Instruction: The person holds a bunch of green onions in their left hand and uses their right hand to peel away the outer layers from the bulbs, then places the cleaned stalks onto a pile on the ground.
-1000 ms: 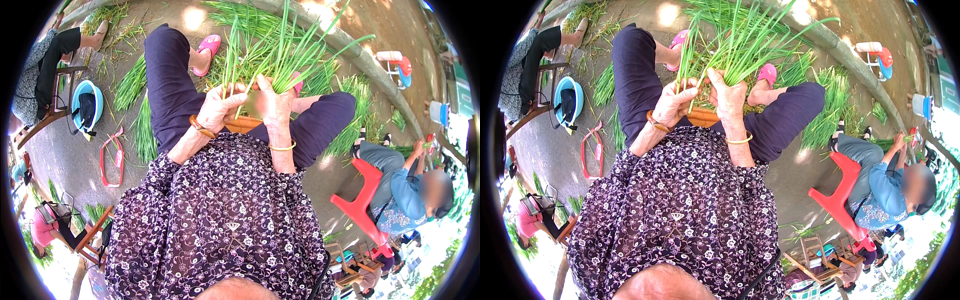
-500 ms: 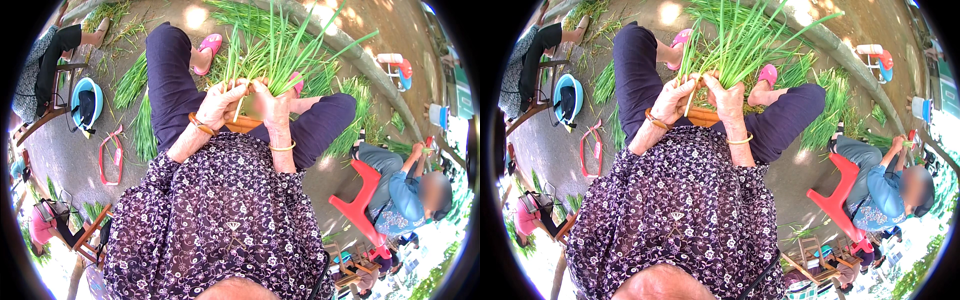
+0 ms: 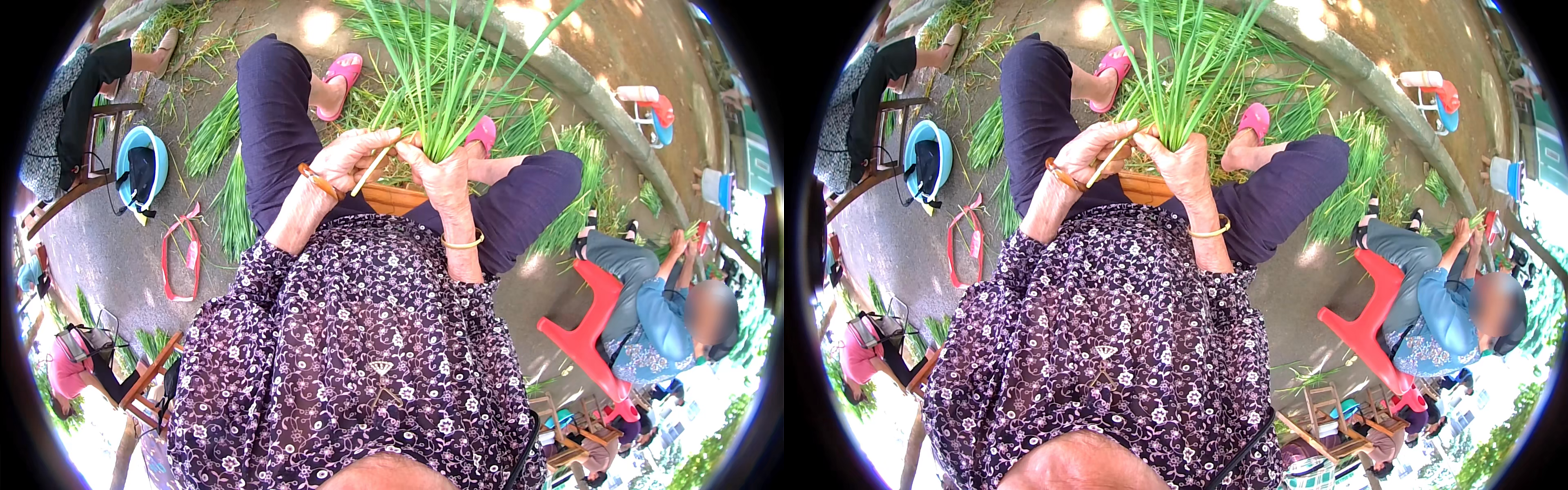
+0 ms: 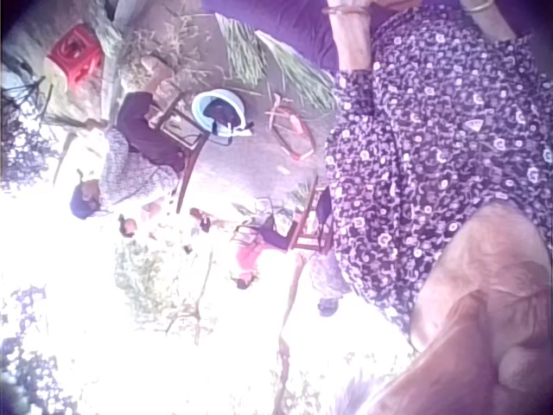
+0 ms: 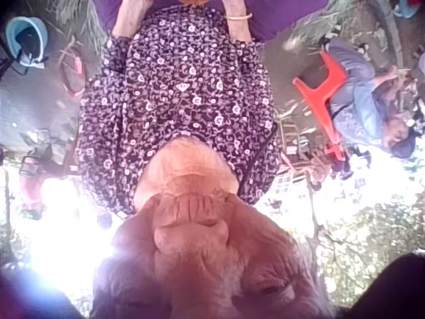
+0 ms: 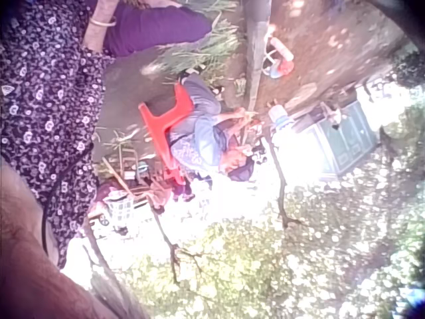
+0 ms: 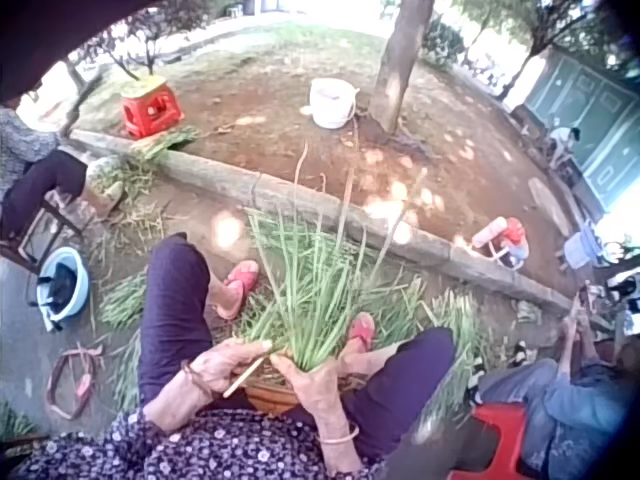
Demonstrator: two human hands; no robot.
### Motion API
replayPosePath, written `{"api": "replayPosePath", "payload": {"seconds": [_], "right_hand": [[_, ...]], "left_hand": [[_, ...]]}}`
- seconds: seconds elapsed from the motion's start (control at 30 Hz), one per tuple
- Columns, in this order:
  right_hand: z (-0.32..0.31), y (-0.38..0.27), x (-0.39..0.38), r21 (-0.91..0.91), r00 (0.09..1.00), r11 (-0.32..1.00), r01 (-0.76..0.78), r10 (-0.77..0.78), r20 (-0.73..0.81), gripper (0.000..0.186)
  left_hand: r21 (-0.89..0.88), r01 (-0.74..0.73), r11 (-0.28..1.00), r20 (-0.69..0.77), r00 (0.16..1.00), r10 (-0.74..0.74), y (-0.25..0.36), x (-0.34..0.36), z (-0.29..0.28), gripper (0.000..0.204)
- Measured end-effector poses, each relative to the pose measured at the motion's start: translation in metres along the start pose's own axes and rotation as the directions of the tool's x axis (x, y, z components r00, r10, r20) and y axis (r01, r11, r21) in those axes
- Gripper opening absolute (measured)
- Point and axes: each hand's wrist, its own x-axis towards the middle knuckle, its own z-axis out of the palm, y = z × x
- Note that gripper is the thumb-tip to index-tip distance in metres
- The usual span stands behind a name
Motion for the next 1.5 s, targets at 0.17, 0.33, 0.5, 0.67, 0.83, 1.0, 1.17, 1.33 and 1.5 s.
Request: {"api": "replayPosePath", "payload": {"seconds": [0.17,0.33,0.5,0.67,0.83,1.0,1.17,1.33,1.5], "right_hand": [[0.003,-0.006,-0.002,-0.067,1.0,0.998,0.009,-0.009,-0.004,0.009],[0.006,-0.007,-0.006,0.027,1.0,0.999,-0.021,0.021,0.006,0.009],[-0.002,-0.005,-0.007,0.256,0.999,0.965,-0.05,0.045,0.024,0.01],[-0.011,-0.014,-0.017,0.325,0.996,0.943,-0.064,0.041,0.078,0.011],[-0.027,-0.025,-0.03,0.475,1.0,0.88,-0.021,0.008,0.029,0.01],[-0.043,-0.016,-0.025,0.089,0.975,0.982,-0.165,0.176,-0.138,0.014],[-0.037,0.01,-0.004,-0.191,0.966,0.978,-0.081,0.03,-0.258,0.007],[-0.018,-0.02,-0.002,0.161,0.967,0.966,-0.204,0.225,-0.12,0.013],[0.001,-0.039,0.0,0.1,0.992,0.988,-0.115,0.119,-0.035,0.02]], "left_hand": [[-0.037,0.028,0.999,-0.014,0.999,-0.029,-0.002,0.009,-0.015,0.009],[-0.028,-0.06,0.998,-0.08,0.995,0.058,0.006,0.017,-0.017,0.01],[-0.064,-0.184,0.981,-0.109,0.978,0.176,0.019,0.016,-0.012,0.01],[-0.148,-0.327,0.933,-0.198,0.934,0.296,0.041,0.03,-0.029,0.015],[-0.171,-0.397,0.902,-0.238,0.905,0.353,0.065,0.025,-0.039,0.008],[-0.189,-0.389,0.902,-0.177,0.917,0.359,0.073,0.02,-0.04,0.01],[-0.151,-0.323,0.934,-0.063,0.946,0.317,0.054,0.016,-0.021,0.015],[-0.101,-0.297,0.949,-0.01,0.955,0.298,0.034,0.014,-0.009,0.012],[-0.03,-0.274,0.961,-0.024,0.962,0.274,0.021,0.014,0.001,0.013]]}}
